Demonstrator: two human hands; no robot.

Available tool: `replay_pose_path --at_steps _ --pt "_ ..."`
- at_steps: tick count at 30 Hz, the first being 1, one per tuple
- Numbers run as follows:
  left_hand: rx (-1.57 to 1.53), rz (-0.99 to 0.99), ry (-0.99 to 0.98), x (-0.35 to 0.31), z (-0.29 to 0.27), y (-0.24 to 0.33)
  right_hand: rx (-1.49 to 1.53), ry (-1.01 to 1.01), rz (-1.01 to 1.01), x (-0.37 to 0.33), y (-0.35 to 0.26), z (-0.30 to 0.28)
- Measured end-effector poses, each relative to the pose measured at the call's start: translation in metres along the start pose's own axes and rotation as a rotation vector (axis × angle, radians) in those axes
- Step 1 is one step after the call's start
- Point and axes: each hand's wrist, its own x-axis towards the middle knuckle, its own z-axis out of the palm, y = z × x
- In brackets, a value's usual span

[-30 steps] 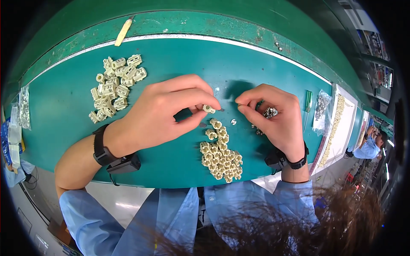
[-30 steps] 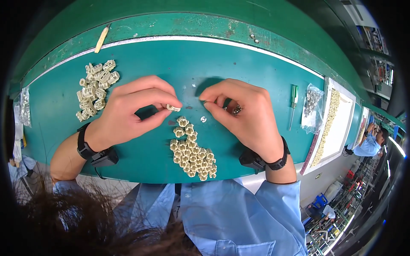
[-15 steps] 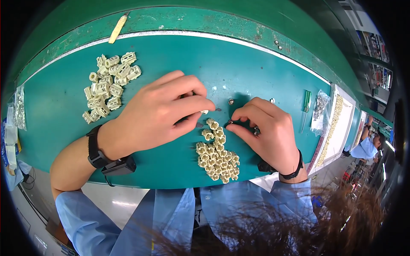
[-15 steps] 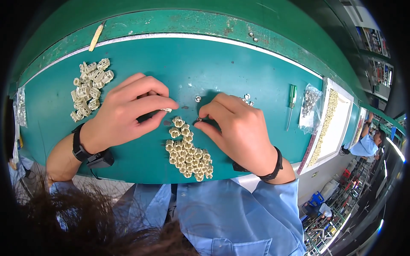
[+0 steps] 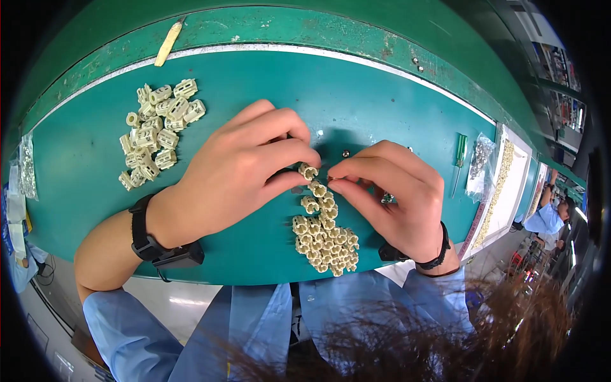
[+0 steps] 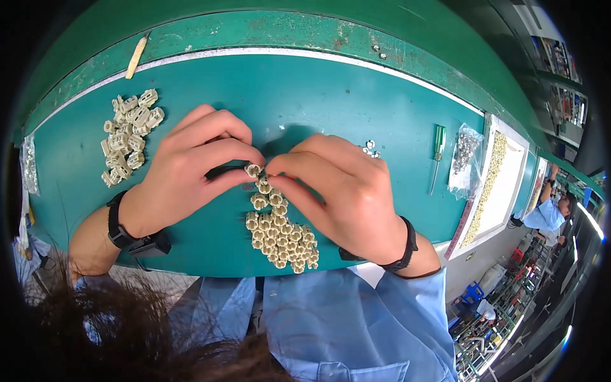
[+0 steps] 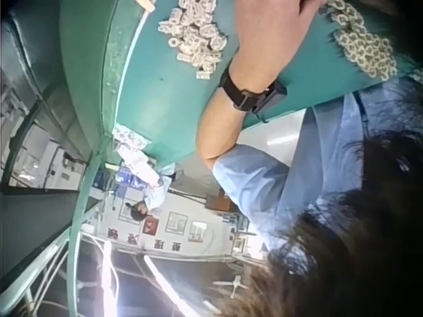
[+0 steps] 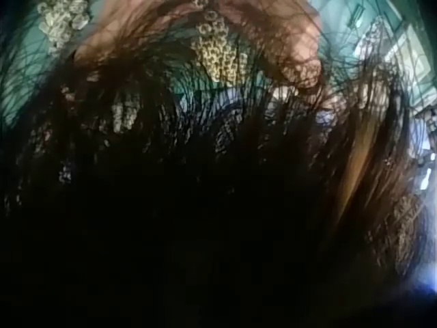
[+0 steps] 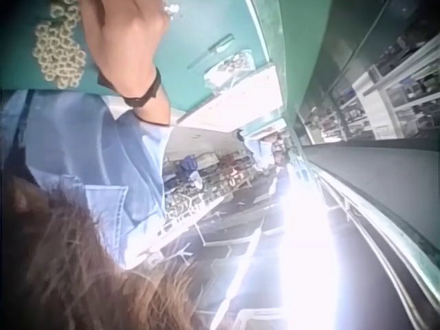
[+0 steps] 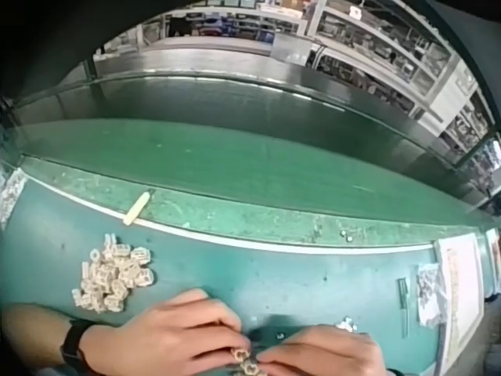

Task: Sorting and assembling small white plastic components and metal pins at a factory workbench.

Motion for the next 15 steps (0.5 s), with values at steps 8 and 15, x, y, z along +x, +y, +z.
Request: replay_pose_path --at_steps 8,15 --pt "0.008 0.039 0.062 -0.008 0.002 -0.013 -0.042 0.031 -0.125 0.013 0.0 0.03" --pt "-0.005 0.058 0.064 -0.011 -0.001 -0.017 -0.079 0.041 -0.124 0.015 -0.004 0.033"
